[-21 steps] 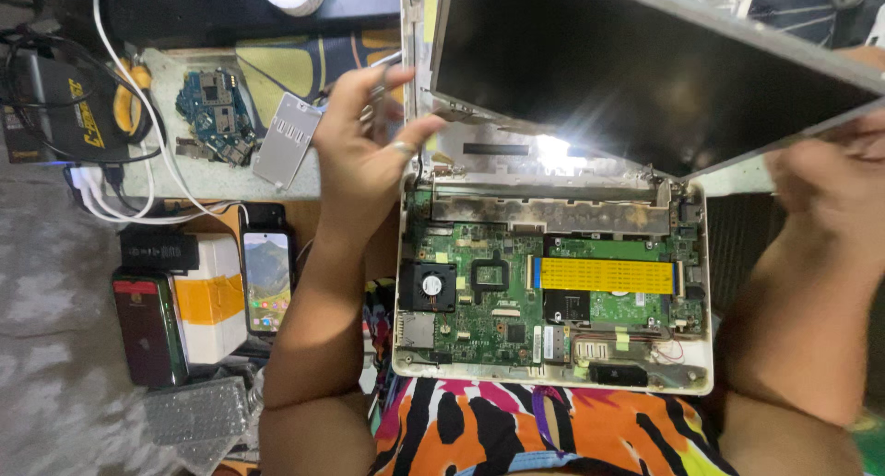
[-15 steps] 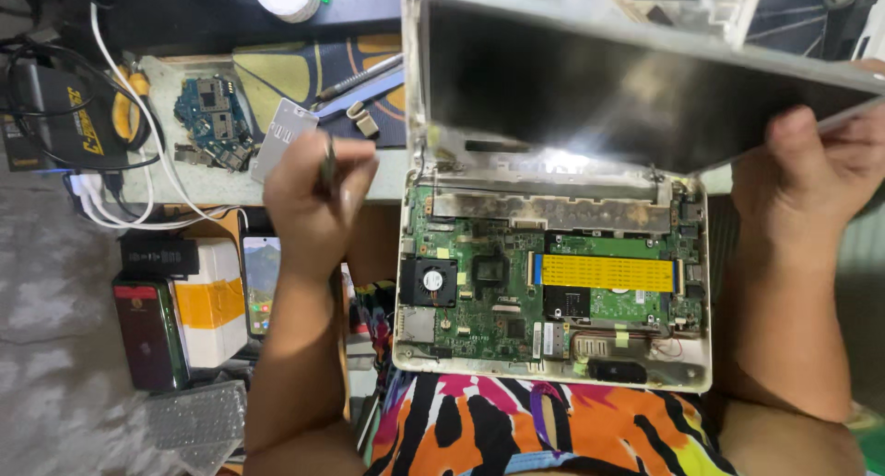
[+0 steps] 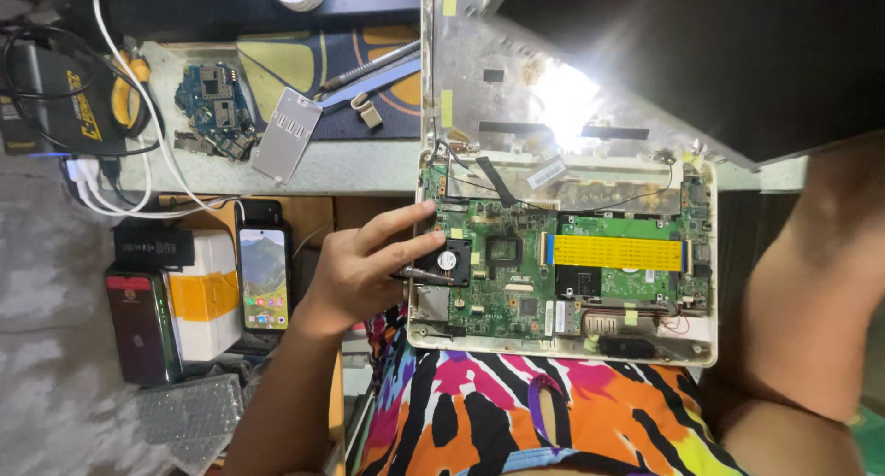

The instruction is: The person removes the laptop screen, cleans the back of the panel with a brush, reconnects the ribbon cable, and reattaches the screen to the laptop body.

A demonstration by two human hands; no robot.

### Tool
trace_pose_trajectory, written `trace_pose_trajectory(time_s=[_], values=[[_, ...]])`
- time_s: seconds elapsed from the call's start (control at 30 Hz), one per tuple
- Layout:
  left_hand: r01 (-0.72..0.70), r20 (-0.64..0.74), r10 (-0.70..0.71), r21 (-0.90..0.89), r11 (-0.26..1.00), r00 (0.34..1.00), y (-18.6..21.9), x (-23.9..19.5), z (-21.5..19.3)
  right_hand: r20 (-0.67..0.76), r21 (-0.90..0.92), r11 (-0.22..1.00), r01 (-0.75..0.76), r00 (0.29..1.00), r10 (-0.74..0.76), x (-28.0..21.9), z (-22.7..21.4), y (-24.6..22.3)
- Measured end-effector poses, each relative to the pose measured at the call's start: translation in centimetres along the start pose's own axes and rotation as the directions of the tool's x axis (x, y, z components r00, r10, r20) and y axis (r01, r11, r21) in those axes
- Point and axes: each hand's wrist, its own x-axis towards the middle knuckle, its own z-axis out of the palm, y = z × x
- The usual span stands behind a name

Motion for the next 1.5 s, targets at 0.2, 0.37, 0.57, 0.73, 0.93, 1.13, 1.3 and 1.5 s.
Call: trace_pose_trajectory(time_s=[0.2, 0.37, 0.57, 0.73, 0.93, 1.13, 1.3, 1.5], values=[[-0.053, -0.031, 0.052, -0.014, 0.998, 0.998, 0.2, 0.9, -0.4, -0.03, -0.049, 0.999, 0.016, 0.999, -0.018, -0.4, -0.5, -0.6], [-0.011, -0.034, 0.009, -0.068, 0.998, 0.999, 0.9, 1.9, -1.1, -0.049, -0.079, 0.996, 0.031, 0.998, -0.035, -0.7, -0.5, -1.0], [0.026, -0.089, -0.051, -0.263, 0.964, 0.995, 0.0, 4.2, -1.1, -0.057, -0.113, 0.992, 0.055, 0.996, -0.062, -0.4, -0.7, -1.4], [0.127, -0.125, -0.188, -0.385, 0.914, 0.974, -1.9, 6.5, -0.8, -0.084, -0.125, 0.991, 0.053, 0.994, -0.064, 0.0, -1.0, -1.8], [0.215, -0.237, -0.384, -0.525, 0.824, 0.892, -3.8, 9.4, 1.2, -0.095, -0.122, 0.991, 0.047, 0.994, -0.059, 1.8, -1.3, -1.2], [0.208, -0.247, -0.37, -0.502, 0.84, 0.896, -5.7, 11.2, 1.8, -0.105, -0.12, 0.992, 0.034, 0.993, -0.047, 2.8, -2.0, -0.6], [0.262, -0.274, -0.355, -0.323, 0.909, 0.894, -7.1, 11.9, 2.1, -0.1, -0.117, 0.993, 0.03, 0.994, -0.041, 3.4, -2.3, -0.1], [0.397, -0.222, -0.487, -0.351, 0.848, 0.845, -8.4, 12.9, 2.6, -0.097, -0.123, 0.992, 0.036, 0.994, -0.048, 3.6, -1.9, 0.2]])
